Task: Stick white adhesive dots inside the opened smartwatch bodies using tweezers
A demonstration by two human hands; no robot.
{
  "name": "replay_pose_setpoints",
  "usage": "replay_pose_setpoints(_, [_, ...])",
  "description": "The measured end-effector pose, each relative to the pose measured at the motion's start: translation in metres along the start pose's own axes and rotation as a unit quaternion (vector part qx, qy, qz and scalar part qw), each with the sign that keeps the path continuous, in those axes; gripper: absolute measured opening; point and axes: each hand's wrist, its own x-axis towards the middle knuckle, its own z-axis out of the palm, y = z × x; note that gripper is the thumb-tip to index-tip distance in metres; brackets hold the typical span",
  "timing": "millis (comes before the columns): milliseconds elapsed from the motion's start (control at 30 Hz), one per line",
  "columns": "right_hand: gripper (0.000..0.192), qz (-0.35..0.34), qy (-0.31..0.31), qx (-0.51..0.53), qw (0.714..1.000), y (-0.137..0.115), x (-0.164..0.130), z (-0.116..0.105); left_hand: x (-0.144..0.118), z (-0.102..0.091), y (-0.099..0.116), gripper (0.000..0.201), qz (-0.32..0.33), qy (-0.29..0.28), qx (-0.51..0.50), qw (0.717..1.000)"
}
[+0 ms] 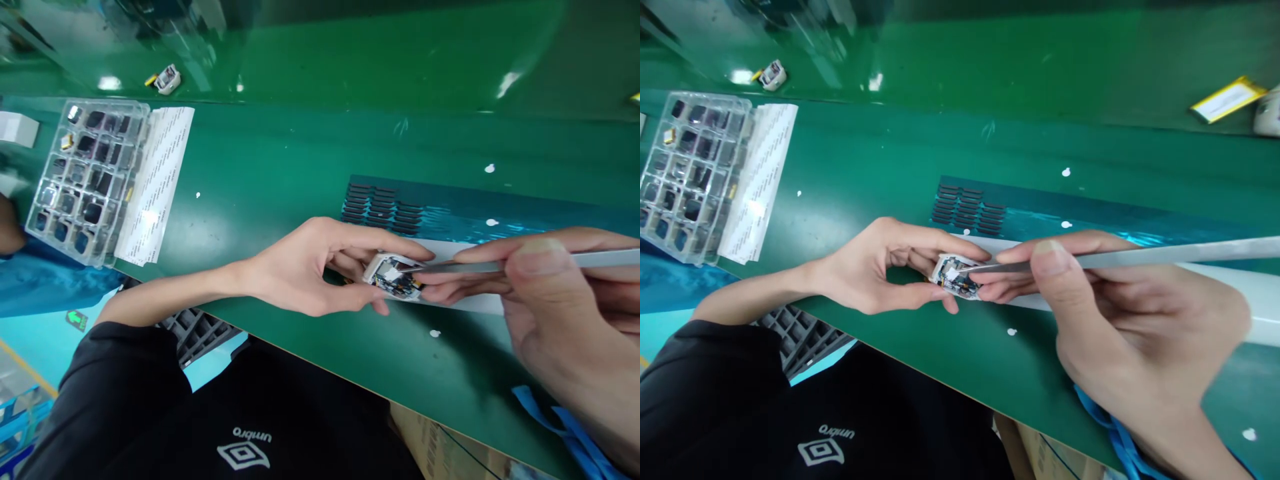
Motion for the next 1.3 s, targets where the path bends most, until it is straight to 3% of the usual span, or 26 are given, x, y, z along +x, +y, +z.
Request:
replay_pose_setpoints(100, [0.039, 0.038, -0.019, 0.042, 0.998, -0.002, 0.0036, -0.0038, -0.0012, 0.0026, -0.0002, 0.052, -0.003, 0.004, 0.002, 1.0])
replay_pose_setpoints(467, [0.037, 0.021, -0.029, -0.007, 0.999, 0.0031, 0.0047, -0.0005, -0.0015, 0.005, -0.0003, 0.055, -0.002, 0.008, 0.012, 1.0])
replay_pose_setpoints(767, [0.035, 0.052, -0.035, 0.095, 0.993, -0.0021, 0.0066, -0.001, -0.0014, 0.0063, 0.0, 0.054, -0.005, 0.01, 0.007, 1.0])
replay_pose_setpoints(1300, [0.035, 0.006, -0.052, 0.014, 0.999, -0.0023, 0.0076, -0.0052, -0.0018, 0.0076, 0.0009, 0.046, -0.005, 0.02, 0.033, 0.999])
